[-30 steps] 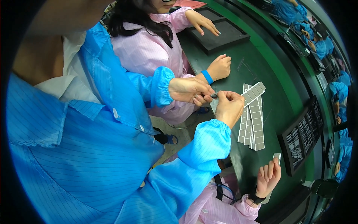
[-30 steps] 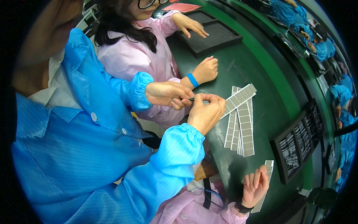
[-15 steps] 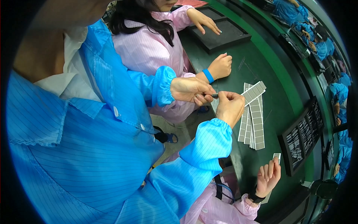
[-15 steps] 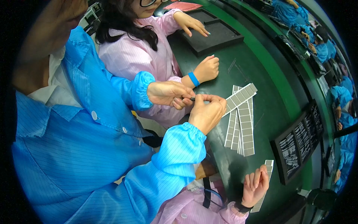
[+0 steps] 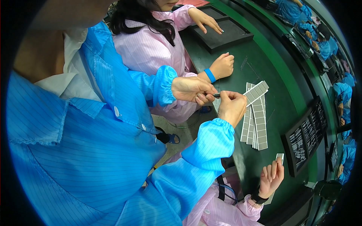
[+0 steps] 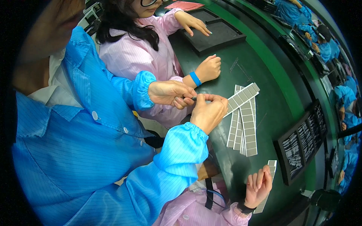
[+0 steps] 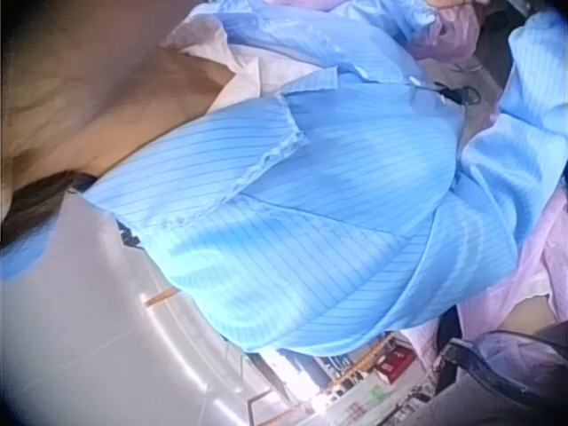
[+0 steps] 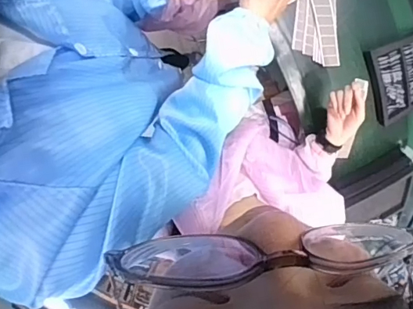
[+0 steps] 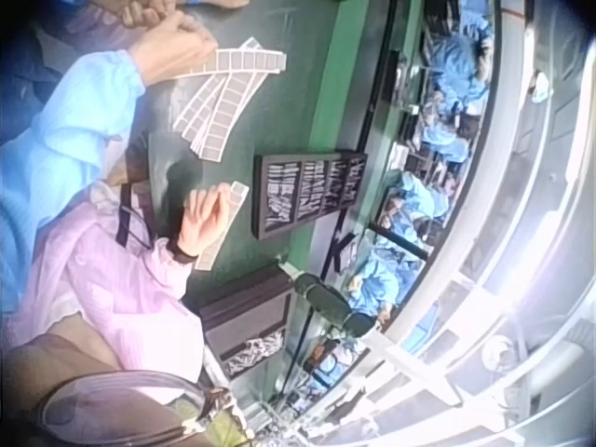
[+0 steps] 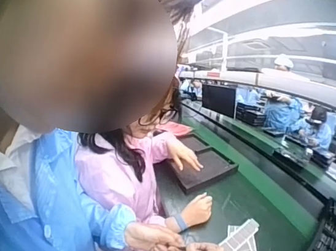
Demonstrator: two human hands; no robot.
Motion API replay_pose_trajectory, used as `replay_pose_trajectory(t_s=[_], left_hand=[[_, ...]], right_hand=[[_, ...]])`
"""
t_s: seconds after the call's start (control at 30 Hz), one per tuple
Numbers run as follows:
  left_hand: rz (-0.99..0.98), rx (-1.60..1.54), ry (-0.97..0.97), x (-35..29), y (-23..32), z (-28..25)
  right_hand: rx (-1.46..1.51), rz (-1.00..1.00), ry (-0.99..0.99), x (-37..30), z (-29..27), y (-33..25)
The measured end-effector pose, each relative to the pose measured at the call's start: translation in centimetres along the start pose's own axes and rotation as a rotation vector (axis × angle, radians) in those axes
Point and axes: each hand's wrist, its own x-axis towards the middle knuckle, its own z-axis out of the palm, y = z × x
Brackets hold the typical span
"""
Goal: The recorder is assembling small plastic and metal components at a factory workbench, applying adhesive strips and fitting pieces together.
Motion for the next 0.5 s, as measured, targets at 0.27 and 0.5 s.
replay_pose_trajectory(t_s=[0.27,0.5], left_hand=[[-0.023,-0.008,-0.009,-0.26,-0.35,-0.03],[-0.037,-0.021,-0.006,-0.31,-0.58,0.18]], right_hand=[[-0.017,-0.007,-0.008,0.01,0.07,0.07],[-0.019,0.002,-0.025,0.00,-0.08,-0.05]])
